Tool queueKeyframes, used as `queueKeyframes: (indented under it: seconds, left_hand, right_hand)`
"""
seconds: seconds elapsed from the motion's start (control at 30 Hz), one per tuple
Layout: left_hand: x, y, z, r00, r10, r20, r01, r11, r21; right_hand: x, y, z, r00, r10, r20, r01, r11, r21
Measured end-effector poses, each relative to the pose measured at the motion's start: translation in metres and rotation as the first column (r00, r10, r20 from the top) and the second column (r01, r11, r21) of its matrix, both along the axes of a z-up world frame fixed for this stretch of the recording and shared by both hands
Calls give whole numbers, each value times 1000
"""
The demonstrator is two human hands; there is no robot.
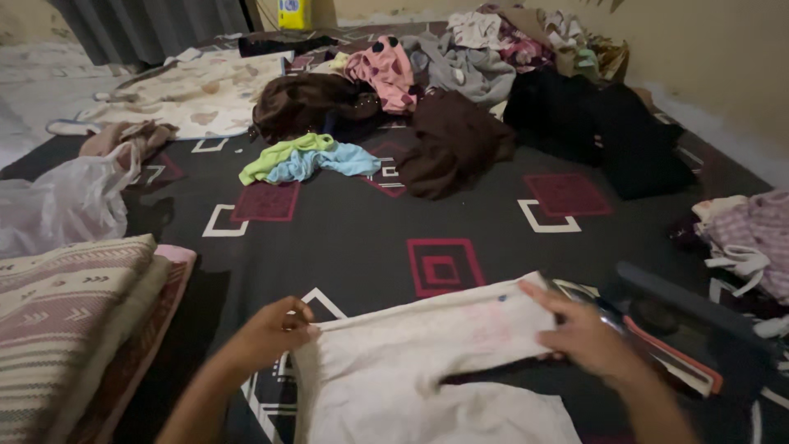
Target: The person irons a small pink checkered garment and a white garment on a bed using an electric iron. They smooth the fabric with their hands, move the iron back and forth, and fold the items after ironing.
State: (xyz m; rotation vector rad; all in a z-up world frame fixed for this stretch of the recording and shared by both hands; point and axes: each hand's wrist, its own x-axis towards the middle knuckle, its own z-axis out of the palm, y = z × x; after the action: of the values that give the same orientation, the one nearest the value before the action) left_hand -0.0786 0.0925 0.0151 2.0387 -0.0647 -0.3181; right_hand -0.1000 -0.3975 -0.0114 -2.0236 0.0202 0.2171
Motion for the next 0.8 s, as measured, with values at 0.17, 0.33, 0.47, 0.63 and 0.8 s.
queueKeyframes:
  seconds: [0.17,0.33,0.47,0.63,0.8]
  left_hand:
    - [10,-26,-41,932,35,361,-219,847,484]
    - [-19,-81,-35,639,-362,679,-245,741,626]
    - [-56,-135,-27,740,-328,588,220,943,249]
    - [-73,-163,-14,686,-524,505,390,851,353]
    - [-70,-154,-16,818,-479,319,421,876,235]
  right_hand:
    - [18,22,-25,946,71,318,4,973,-229]
    - [27,26,-27,892,121,436,53,929,-366]
    - [28,31,-31,901,101,423,104,895,-435]
    - [26,34,-35,902,46,430,190,851,-490]
    - [21,48,-19,860,34,509,275,809,-519]
